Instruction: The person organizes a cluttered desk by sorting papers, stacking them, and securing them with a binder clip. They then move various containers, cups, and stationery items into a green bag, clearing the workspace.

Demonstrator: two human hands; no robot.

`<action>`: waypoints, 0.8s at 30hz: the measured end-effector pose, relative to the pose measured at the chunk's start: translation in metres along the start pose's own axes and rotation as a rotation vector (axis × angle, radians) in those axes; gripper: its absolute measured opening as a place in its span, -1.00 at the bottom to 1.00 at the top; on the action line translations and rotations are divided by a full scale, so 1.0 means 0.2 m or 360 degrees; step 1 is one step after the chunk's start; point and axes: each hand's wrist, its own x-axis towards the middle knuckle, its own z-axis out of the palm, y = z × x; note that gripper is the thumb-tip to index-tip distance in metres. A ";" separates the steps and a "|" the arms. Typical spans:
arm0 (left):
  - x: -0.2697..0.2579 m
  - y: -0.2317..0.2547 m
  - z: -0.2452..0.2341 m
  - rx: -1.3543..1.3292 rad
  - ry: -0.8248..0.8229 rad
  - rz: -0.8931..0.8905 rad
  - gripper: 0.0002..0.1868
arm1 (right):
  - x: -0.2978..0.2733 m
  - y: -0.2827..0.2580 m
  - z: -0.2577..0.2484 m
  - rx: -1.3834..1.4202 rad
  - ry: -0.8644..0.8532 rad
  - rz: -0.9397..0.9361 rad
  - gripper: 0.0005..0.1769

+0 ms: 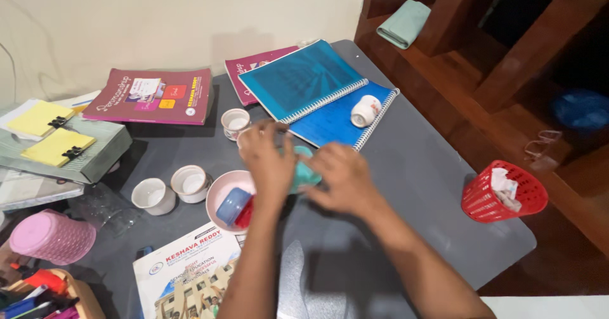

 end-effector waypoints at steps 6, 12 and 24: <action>-0.14 0.11 0.28 0.0216 -0.0377 0.0196 -0.71 | 0.12 0.42 0.21 -0.0320 -0.0167 0.0535 -0.85; -0.22 0.04 0.38 0.0611 -0.0785 0.0272 -0.59 | 0.40 0.68 0.58 0.0223 -0.0666 0.0539 -0.70; -0.23 -0.06 0.38 0.0830 -0.0972 0.0322 -0.38 | 0.60 0.52 0.91 -0.0699 -0.1045 0.0339 -0.63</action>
